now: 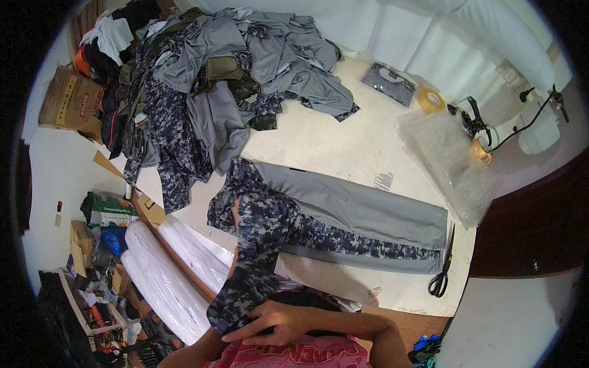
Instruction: Folding a grey and camouflage shirt and placing it inside a plastic shipping bag.
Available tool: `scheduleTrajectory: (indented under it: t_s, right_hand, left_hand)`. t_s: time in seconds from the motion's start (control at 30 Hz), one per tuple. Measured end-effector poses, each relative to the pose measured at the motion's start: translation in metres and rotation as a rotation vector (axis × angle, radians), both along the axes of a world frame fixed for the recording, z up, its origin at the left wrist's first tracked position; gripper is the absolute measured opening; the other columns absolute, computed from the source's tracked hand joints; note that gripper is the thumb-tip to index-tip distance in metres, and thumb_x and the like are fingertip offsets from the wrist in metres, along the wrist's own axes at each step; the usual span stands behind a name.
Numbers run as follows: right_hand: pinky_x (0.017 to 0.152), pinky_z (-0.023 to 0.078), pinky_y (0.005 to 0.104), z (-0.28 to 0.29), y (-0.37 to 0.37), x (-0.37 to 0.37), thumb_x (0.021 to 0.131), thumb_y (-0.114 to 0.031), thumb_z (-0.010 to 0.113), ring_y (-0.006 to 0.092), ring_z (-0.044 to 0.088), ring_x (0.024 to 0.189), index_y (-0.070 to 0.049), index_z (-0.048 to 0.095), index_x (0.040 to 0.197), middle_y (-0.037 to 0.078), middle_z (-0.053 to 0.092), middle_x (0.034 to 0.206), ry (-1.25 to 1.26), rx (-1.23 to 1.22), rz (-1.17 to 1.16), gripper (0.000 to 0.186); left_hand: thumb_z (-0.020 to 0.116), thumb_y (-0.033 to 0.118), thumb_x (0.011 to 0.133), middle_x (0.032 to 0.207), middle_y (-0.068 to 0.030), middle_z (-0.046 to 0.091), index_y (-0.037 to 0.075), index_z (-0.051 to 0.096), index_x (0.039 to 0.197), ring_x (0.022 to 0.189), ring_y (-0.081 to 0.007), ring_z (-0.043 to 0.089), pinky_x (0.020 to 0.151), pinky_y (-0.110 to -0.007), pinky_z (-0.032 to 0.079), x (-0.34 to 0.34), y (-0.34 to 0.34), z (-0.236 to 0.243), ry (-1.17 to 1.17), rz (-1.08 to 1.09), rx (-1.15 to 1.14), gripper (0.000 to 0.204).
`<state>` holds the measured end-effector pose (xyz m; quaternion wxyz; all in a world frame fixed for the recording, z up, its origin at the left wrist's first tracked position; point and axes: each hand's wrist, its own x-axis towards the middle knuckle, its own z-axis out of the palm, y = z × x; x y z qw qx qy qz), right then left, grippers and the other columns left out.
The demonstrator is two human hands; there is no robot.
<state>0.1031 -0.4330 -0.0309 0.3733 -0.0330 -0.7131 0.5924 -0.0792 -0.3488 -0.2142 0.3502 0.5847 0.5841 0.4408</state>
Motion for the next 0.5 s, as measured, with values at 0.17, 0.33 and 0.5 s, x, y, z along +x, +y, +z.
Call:
scheduleTrajectory:
  t_s: [0.17, 0.33, 0.5]
  right_hand:
    - [0.069, 0.051, 0.0387, 0.006, 0.008, -0.014, 0.094, -0.024, 0.057, 0.026, 0.061, 0.075, -0.027, 0.047, 0.148, 0.01, 0.056, 0.079, -0.272, 0.575, -0.036, 0.055]
    - [0.097, 0.049, 0.0423, 0.034, 0.036, 0.002, 0.08, -0.014, 0.065, 0.0258, 0.06, 0.116, -0.017, 0.062, 0.134, 0.012, 0.063, 0.125, -0.181, 0.772, -0.469, 0.054]
    - [0.099, 0.046, 0.0385, 0.013, 0.036, 0.081, 0.078, -0.012, 0.077, 0.0251, 0.057, 0.12, -0.007, 0.064, 0.129, 0.012, 0.06, 0.131, -0.371, 0.983, -1.146, 0.053]
  left_hand:
    - [0.07, 0.018, 0.081, 0.13, -0.0185, 0.055, 0.005, 0.055, 0.131, 0.131, -0.0404, 0.041, 0.114, -0.045, 0.031, 0.002, 0.022, 0.047, -0.165, 0.188, -0.135, 0.054]
    - [0.082, 0.02, 0.072, 0.144, -0.0164, 0.042, 0.013, 0.047, 0.141, 0.133, -0.0416, 0.039, 0.111, -0.054, 0.03, -0.025, 0.052, 0.065, 0.499, 0.11, 0.339, 0.078]
    - [0.073, 0.02, 0.083, 0.131, -0.0118, 0.059, 0.014, 0.064, 0.121, 0.127, -0.0297, 0.051, 0.114, -0.057, 0.023, -0.036, 0.101, 0.087, 0.556, -0.488, 0.184, 0.039]
